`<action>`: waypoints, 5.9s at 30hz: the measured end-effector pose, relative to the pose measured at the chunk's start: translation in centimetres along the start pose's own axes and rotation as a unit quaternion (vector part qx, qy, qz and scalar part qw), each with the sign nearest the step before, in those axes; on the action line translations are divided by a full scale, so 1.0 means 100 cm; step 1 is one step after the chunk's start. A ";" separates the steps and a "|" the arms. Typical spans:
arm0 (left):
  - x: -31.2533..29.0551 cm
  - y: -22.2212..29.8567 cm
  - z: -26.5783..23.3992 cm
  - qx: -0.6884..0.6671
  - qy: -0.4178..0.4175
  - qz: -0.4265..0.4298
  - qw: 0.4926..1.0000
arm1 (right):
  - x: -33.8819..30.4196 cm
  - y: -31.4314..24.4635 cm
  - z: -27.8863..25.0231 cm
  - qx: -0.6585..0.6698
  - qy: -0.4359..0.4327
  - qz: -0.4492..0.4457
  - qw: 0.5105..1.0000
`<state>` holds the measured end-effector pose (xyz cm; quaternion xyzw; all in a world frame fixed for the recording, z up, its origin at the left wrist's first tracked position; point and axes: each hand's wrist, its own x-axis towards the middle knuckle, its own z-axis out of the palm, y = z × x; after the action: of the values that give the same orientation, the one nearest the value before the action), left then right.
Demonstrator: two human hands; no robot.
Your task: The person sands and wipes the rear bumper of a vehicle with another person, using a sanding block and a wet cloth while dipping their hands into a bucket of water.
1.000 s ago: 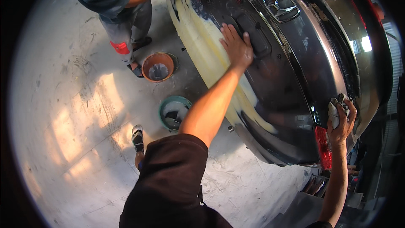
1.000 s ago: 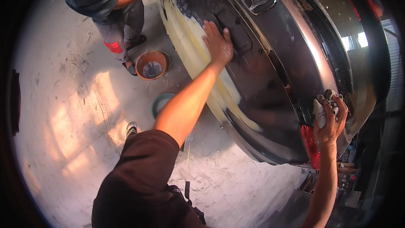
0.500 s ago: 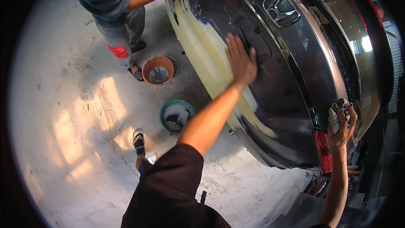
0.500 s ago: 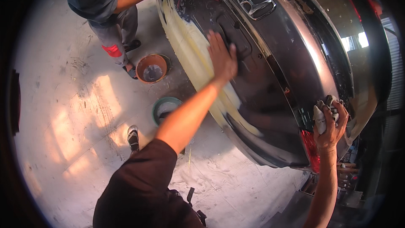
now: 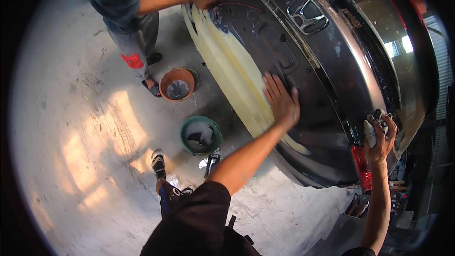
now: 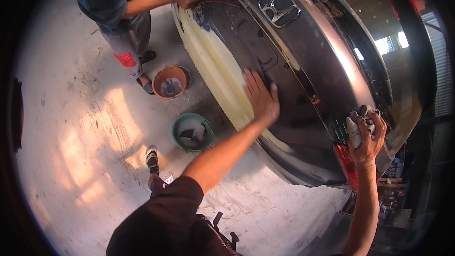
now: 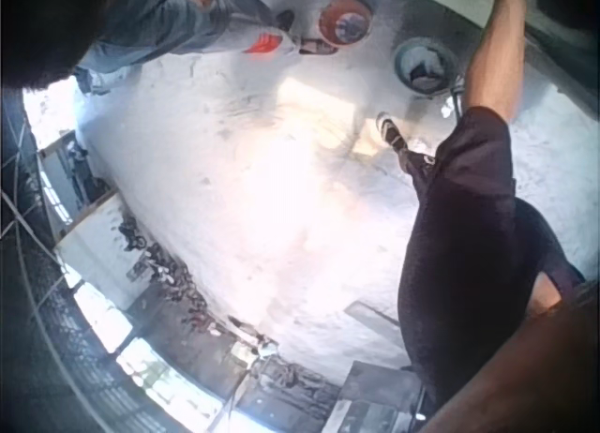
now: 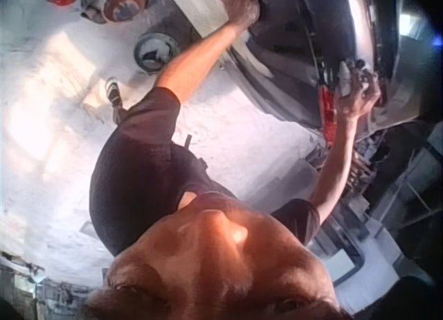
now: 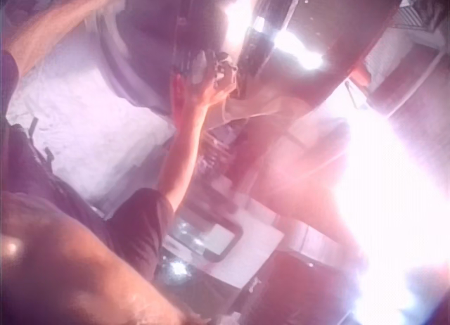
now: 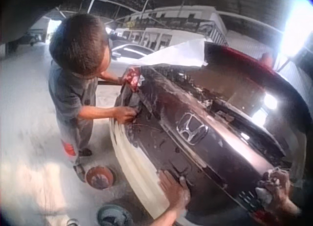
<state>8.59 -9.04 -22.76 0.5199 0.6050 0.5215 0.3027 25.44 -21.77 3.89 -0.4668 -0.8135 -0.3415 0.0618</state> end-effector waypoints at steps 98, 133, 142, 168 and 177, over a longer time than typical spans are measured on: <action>0.186 -0.075 -0.063 0.022 0.104 0.062 0.992 | -0.001 -0.009 0.005 0.005 0.019 0.009 1.000; 0.110 -0.061 -0.050 0.029 0.030 0.100 0.994 | -0.006 -0.006 0.000 -0.013 0.019 0.001 1.000; 0.128 -0.034 -0.035 -0.035 0.084 0.046 0.995 | -0.003 -0.005 0.005 -0.002 0.015 0.010 1.000; 0.101 -0.042 -0.049 -0.040 0.016 0.125 0.991 | -0.006 0.000 -0.001 -0.012 0.017 -0.001 1.000; 0.120 -0.053 -0.045 -0.023 0.096 0.127 0.987 | -0.005 -0.006 0.005 -0.011 0.016 0.001 1.000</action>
<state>-0.42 1.30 -24.41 0.5330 0.5480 0.6173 0.1861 25.33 -22.03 3.05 -0.4628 -0.8078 -0.3582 0.0701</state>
